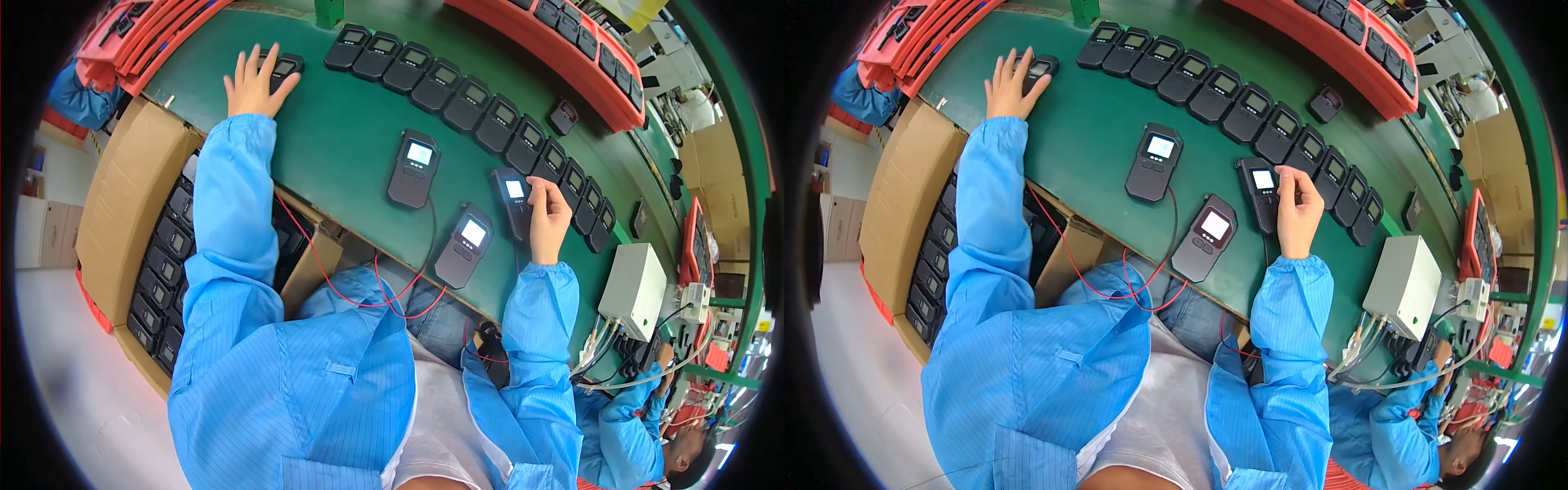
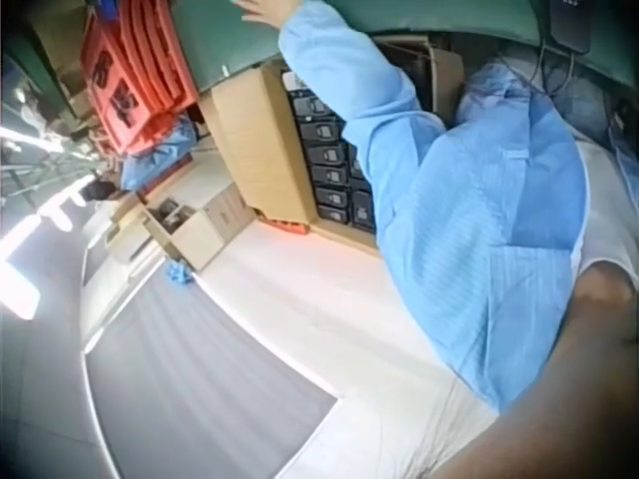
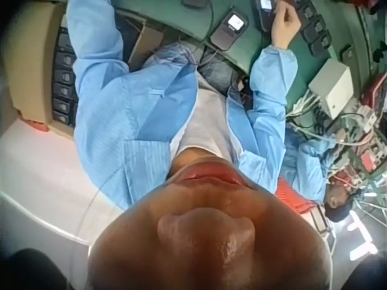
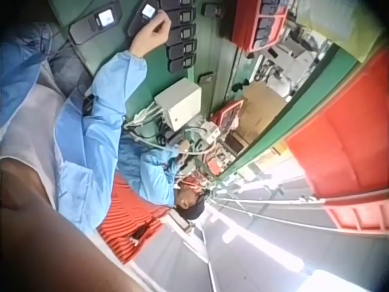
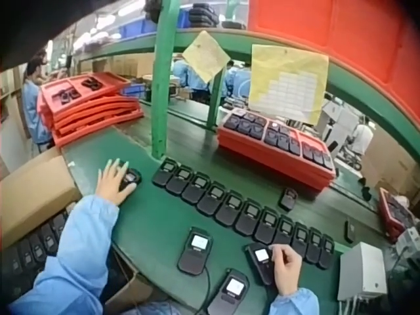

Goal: Assembling handheld electronic devices by inserting batteries and components on a factory production line.

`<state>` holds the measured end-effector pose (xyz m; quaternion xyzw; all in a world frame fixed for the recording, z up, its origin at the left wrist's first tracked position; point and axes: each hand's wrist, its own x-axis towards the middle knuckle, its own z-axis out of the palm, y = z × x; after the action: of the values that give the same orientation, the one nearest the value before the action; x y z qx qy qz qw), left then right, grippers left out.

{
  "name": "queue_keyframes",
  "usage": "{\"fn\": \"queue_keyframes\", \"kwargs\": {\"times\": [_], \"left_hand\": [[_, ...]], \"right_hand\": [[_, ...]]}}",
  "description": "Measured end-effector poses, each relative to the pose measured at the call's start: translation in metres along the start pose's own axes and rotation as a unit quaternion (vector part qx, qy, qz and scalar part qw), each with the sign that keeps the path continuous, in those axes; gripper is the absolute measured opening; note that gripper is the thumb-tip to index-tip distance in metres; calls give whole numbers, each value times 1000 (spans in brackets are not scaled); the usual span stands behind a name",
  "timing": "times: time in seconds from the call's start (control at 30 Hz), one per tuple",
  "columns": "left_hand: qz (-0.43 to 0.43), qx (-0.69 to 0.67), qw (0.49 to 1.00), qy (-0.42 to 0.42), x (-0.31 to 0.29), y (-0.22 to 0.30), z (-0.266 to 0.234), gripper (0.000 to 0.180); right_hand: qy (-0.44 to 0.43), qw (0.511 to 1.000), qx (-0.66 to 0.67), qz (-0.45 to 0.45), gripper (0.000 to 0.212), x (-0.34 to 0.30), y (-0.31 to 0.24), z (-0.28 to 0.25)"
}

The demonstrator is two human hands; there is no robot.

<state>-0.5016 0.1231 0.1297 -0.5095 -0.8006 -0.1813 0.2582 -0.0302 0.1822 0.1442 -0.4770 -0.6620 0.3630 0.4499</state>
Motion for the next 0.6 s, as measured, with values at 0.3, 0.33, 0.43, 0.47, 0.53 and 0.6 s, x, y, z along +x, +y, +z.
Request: {"fn": "queue_keyframes", "kwargs": {"times": [0.3,0.33,0.43,0.47,0.53,0.6], "left_hand": [[81,-105,983,-129,-74,54,-38,62],[102,-124,978,-131,-78,69,-46,62],[112,-146,975,-122,-74,91,-43,61],[95,-142,980,-106,-67,101,-39,61],[86,-146,981,-91,-61,117,-41,60],[105,-246,963,-32,-48,135,-71,53]], "right_hand": [[11,1000,-4,2,21,1,3,-3],[8,1000,1,1,20,2,4,-2],[11,1000,4,2,19,-1,3,0],[9,1000,17,8,19,0,4,2],[8,999,43,20,18,1,6,2],[24,999,28,24,18,6,12,-4]]}}
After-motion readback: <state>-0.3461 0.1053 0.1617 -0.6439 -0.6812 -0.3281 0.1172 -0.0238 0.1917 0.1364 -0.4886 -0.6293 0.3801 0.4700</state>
